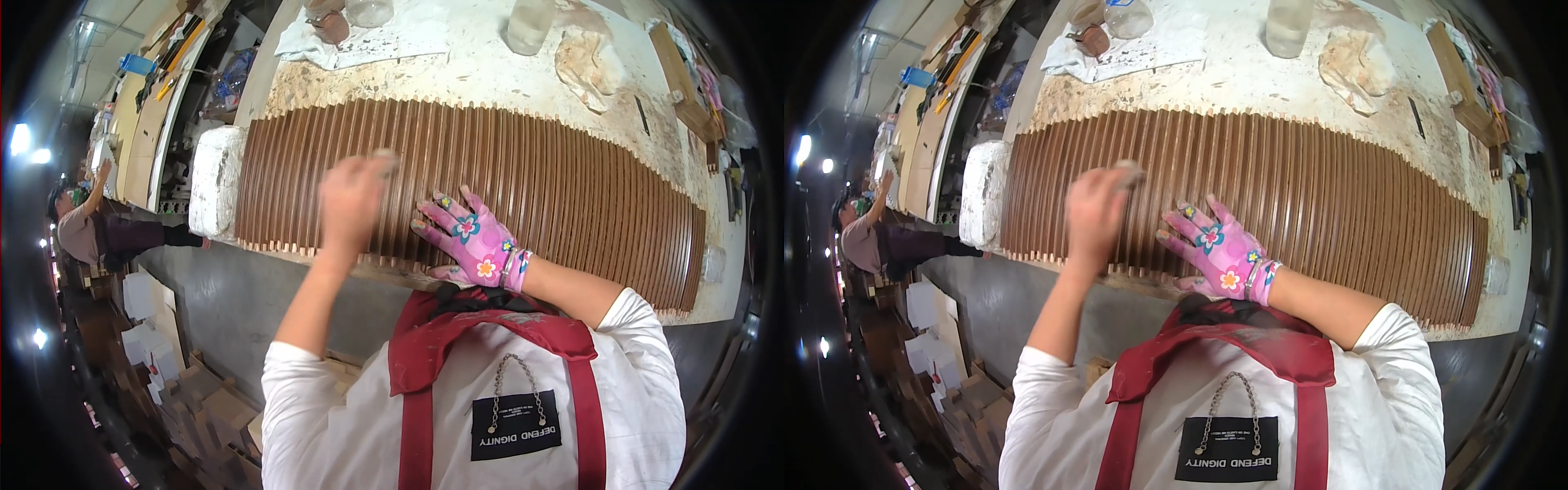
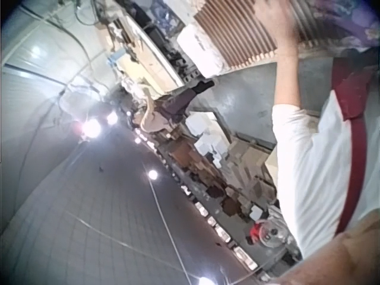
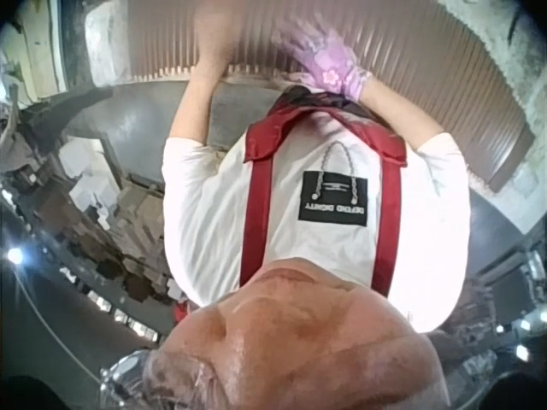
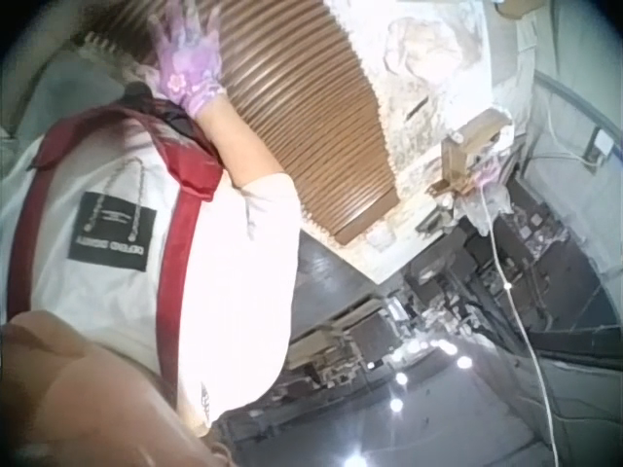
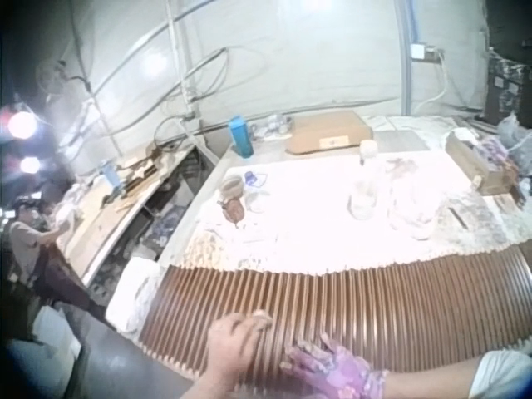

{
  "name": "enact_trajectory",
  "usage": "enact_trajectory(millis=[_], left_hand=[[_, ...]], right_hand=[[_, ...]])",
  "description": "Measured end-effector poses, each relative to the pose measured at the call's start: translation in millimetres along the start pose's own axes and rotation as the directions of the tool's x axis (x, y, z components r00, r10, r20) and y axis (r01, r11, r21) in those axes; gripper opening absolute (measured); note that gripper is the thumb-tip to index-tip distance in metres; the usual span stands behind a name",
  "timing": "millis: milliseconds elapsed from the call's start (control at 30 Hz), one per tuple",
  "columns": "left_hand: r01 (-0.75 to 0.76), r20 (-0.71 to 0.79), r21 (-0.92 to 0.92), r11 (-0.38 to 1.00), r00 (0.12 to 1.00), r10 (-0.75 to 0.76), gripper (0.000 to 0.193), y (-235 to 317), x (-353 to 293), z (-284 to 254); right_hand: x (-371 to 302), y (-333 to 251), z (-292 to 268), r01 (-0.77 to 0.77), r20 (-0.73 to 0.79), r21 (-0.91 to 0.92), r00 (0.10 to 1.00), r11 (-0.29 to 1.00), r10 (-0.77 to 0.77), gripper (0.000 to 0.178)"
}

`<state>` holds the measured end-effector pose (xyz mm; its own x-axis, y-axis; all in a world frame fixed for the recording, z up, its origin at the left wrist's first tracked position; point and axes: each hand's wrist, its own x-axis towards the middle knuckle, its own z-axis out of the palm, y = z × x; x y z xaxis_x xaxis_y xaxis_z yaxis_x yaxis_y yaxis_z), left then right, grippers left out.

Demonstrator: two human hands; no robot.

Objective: The person scrubs a large wooden slatted panel with a small abrasive block, then wipes the surface with a white cloth. They repeat this process across the panel, occasionally lifting and repositioning the wood to access different areas.

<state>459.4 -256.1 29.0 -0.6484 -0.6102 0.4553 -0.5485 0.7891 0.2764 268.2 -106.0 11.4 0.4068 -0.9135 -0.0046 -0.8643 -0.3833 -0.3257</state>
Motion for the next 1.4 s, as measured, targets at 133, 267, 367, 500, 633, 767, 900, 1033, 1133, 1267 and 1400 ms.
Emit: enact_trajectory(millis=[133, 267, 367, 500, 633, 767, 900, 1033, 1133, 1267, 1400], left_hand=[[-0.237, 0.046, 0.023, 0.971, 0.971, 0.236, 0.025, 8.4, 19.0, 43.8], [0.041, -0.059, 0.142, 0.989, 0.998, -0.033, 0.023, -42.8, 66.9, 48.3], [-0.108, 0.020, -0.038, 0.993, 0.994, 0.109, 0.024, -19.7, 68.3, 58.8], [-0.047, 0.028, 0.106, 0.993, 0.999, 0.045, 0.026, -38.3, 73.3, 77.7], [0.085, -0.061, 0.104, 0.991, 0.995, -0.078, 0.026, -62.7, 84.8, 50.0], [-0.004, 0.169, 0.146, 0.989, 0.985, -0.021, 0.026, -63.1, 48.4, 36.7], [0.262, -0.086, 0.388, 0.884, 0.965, -0.248, 0.021, -141.2, 49.6, 15.1], [0.056, -0.037, 0.064, 0.996, 0.998, -0.054, 0.021, -107.4, 55.0, 14.2], [-0.092, 0.018, 0.003, 0.996, 0.996, 0.092, 0.024, -55.0, 42.8, 43.8], [0.041, 0.032, 0.336, 0.941, 0.998, -0.054, 0.016, -91.8, 65.1, 39.6], [0.337, -0.155, 0.294, 0.894, 0.940, -0.303, 0.023, -168.9, 42.3, -7.5]], right_hand=[[1.0, -0.7, -2.1, 0.015, 0.021, 0.021, 1.000, 1.000, -0.016, 0.074], [1.7, 1.0, -1.6, 0.004, -0.046, 0.010, 0.999, 1.000, -0.003, 0.073], [2.1, 1.5, 0.0, 0.015, -0.042, 0.034, 0.999, 0.999, -0.014, 0.073], [3.2, -1.3, -2.7, 0.001, -0.025, 0.042, 1.000, 0.999, 0.000, 0.074], [4.7, -1.3, -4.4, -0.002, -0.007, 0.043, 1.000, 0.999, 0.002, 0.074], [3.7, -1.2, -4.1, -0.011, -0.014, 0.063, 1.000, 0.998, 0.012, 0.075], [4.1, -2.6, -3.3, 0.002, -0.012, 0.046, 1.000, 0.999, -0.001, 0.076], [5.3, -1.7, -5.0, -0.017, 0.008, 0.032, 1.000, 0.999, 0.017, 0.077], [5.3, -3.0, -5.1, -0.022, -0.021, 0.019, 1.000, 1.000, 0.023, 0.076], [6.2, -4.9, -1.7, -0.028, -0.033, -0.013, 0.999, 1.000, 0.028, 0.077], [8.0, -6.4, -3.1, -0.004, -0.019, -0.026, 1.000, 1.000, 0.003, 0.076]])
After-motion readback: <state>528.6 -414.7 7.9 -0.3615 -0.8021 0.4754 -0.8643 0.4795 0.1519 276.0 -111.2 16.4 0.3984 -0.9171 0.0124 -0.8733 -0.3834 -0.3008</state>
